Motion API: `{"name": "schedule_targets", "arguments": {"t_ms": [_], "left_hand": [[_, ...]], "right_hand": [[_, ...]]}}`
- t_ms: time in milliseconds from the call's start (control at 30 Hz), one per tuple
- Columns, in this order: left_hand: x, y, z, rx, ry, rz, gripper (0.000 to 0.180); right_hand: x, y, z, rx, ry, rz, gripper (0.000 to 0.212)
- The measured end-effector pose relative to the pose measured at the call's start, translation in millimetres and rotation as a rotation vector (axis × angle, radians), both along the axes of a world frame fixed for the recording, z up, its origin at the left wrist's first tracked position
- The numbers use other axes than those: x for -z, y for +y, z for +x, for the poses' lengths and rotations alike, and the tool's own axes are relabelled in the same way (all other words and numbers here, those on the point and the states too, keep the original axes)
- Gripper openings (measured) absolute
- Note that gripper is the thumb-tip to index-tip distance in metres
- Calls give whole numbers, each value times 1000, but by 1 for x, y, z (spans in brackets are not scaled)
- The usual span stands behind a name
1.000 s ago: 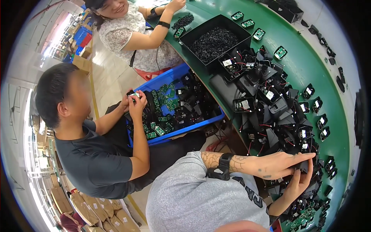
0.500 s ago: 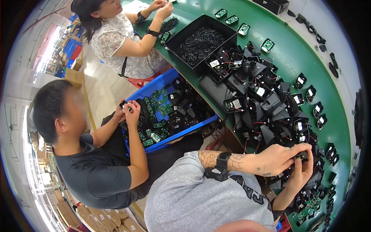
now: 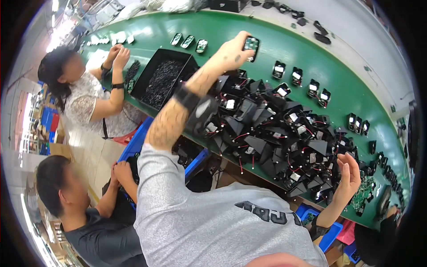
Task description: The person assembles electronic devices by picking up a plastic housing and a circuit board, fitting the board into the housing, and pressing them together. They then place the assembled unit onto the green conveyor belt and repeat the process.
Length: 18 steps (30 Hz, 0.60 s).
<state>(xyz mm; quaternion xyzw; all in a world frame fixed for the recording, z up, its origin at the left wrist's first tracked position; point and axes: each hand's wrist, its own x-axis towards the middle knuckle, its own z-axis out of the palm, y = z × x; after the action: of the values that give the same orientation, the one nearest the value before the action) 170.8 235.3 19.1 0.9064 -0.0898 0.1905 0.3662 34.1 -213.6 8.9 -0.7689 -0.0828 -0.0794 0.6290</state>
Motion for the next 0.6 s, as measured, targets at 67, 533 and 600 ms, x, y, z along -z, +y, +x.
{"name": "schedule_targets", "arguments": {"t_ms": [67,533,600], "left_hand": [[12,5,44,-61,427,-44,47],[82,-46,132,7,294,633,34],[93,-61,139,124,273,591,32]], "right_hand": [[1,-19,-5,56,-29,19,27],[18,-184,-62,674,-37,-17,28],[30,-196,-64,713,-52,28,29]]}}
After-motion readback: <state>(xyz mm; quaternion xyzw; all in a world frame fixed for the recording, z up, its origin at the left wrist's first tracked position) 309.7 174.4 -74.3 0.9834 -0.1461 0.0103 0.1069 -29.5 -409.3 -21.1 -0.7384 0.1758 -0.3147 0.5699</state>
